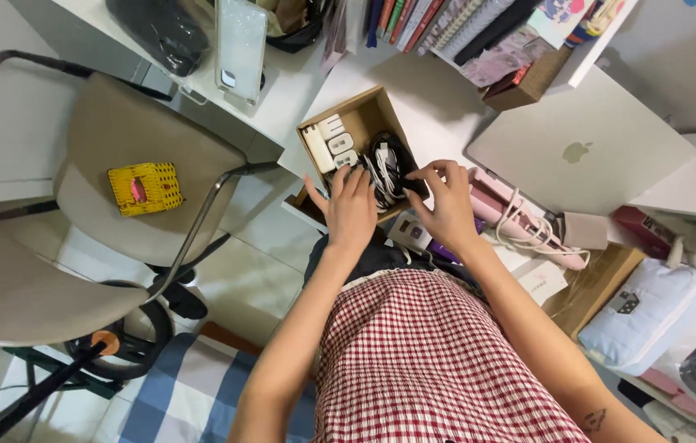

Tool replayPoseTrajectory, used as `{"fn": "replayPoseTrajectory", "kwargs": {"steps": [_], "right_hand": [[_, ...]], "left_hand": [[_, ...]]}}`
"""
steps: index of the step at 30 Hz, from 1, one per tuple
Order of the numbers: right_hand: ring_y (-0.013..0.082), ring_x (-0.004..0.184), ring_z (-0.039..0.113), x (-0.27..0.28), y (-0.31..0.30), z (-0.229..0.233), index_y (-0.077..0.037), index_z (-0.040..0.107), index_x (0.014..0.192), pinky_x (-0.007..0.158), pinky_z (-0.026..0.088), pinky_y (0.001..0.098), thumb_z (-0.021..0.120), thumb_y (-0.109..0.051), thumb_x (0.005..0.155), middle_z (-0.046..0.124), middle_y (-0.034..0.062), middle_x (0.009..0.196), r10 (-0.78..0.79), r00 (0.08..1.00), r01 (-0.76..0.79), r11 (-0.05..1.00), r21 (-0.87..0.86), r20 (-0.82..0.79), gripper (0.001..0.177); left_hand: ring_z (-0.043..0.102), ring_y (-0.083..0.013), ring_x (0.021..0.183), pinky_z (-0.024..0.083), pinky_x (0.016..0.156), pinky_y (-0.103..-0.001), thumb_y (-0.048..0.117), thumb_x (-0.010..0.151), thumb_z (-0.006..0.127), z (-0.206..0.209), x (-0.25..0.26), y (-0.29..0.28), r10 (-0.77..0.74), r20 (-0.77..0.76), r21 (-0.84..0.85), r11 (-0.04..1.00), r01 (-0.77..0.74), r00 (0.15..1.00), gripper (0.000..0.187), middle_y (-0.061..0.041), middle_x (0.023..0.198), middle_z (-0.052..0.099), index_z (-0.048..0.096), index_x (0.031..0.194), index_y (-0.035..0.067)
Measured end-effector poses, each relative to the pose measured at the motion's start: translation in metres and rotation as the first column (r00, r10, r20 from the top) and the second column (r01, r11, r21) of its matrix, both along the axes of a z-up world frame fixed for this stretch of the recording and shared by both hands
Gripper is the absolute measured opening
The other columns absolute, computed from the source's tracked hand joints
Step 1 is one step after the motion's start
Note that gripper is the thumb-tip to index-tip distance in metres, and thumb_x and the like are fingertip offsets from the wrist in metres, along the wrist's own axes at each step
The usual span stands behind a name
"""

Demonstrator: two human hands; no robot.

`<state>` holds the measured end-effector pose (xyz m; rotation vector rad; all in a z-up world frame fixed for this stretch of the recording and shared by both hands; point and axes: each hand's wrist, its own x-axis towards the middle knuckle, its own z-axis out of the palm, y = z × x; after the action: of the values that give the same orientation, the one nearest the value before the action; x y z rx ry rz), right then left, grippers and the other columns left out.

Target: The person gathers various cables and power adapters from a cluttered desk and places them into a cardboard box. They handle white and black cables, along with several white power bricks, coiling and stacking them inside the box.

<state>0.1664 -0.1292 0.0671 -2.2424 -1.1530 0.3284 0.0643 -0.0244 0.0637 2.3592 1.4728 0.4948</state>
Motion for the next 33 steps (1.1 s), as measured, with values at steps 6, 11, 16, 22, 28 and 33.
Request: {"fn": "replayPoseTrajectory", "kwargs": {"steps": [6,11,16,22,28,33], "right_hand": [[0.0309,0.098,0.056,-0.004,-0.013,0.003,-0.017,0.068,0.113,0.088,0.047,0.0426,0.08,-0.015,0.086,0.054,0.01,0.112,0.01,0.999,-0.011,1.0,0.011,0.052,0.029],[0.0327,0.096,0.058,-0.012,-0.026,-0.01,-0.017,0.067,0.115,0.085,0.048,0.0457,0.08,-0.015,0.083,0.056,0.012,0.114,0.007,0.997,-0.009,1.0,0.02,0.081,0.034],[0.0318,0.096,0.059,-0.025,-0.044,-0.005,-0.018,0.066,0.114,0.085,0.049,0.0454,0.081,-0.014,0.077,0.055,0.0108,0.115,-0.027,0.995,0.029,0.999,-0.017,0.094,0.039],[0.0344,0.095,0.061,-0.01,-0.101,-0.002,-0.014,0.066,0.116,0.086,0.049,0.047,0.078,-0.008,0.08,0.057,0.0136,0.111,-0.177,0.977,0.188,0.978,-0.089,0.121,0.039],[0.0386,0.096,0.061,0.034,-0.226,-0.007,-0.008,0.065,0.12,0.088,0.049,0.0485,0.075,-0.001,0.085,0.057,0.0167,0.109,-0.38,0.899,0.418,0.893,-0.167,0.218,0.037],[0.0422,0.096,0.062,0.053,-0.311,-0.019,-0.003,0.065,0.124,0.089,0.049,0.0498,0.072,0.005,0.089,0.058,0.0193,0.107,-0.513,0.812,0.574,0.79,-0.216,0.28,0.036]], "left_hand": [[0.06,-0.0154,0.119,-0.001,0.119,-0.074,0.012,0.099,0.054,-0.06,-0.026,0.026,-0.505,-0.1,-0.076,0.863,0.5,0.857,0.027,-0.002,0.078,0.07,0.069,0.121,0.009],[0.055,-0.0286,0.123,0.006,0.113,-0.08,0.023,0.086,0.066,-0.063,-0.021,0.029,-0.489,-0.145,0.133,0.852,0.507,0.86,0.022,-0.014,0.106,0.068,0.072,0.097,0.005],[0.057,-0.0331,0.116,0.024,0.11,-0.072,0.011,0.086,0.071,-0.058,-0.017,0.026,-0.455,-0.204,0.407,0.766,0.498,0.867,0.01,-0.018,0.112,0.063,0.07,0.086,0.001],[0.056,-0.0307,0.117,0.026,0.11,-0.066,0.014,0.098,0.06,-0.053,-0.017,0.023,-0.404,-0.122,0.425,0.804,0.416,0.906,0.01,-0.013,0.122,0.06,0.06,0.101,0.005],[0.051,-0.0294,0.12,0.022,0.112,-0.062,0.02,0.102,0.056,-0.04,-0.014,0.024,-0.445,0.035,0.34,0.847,0.408,0.895,0.018,-0.01,0.128,0.055,0.058,0.115,0.008],[0.047,-0.0281,0.124,0.018,0.113,-0.058,0.027,0.106,0.052,-0.027,-0.024,0.03,-0.437,0.157,0.241,0.886,0.395,0.885,0.029,-0.006,0.134,0.051,0.055,0.129,0.011]]}}
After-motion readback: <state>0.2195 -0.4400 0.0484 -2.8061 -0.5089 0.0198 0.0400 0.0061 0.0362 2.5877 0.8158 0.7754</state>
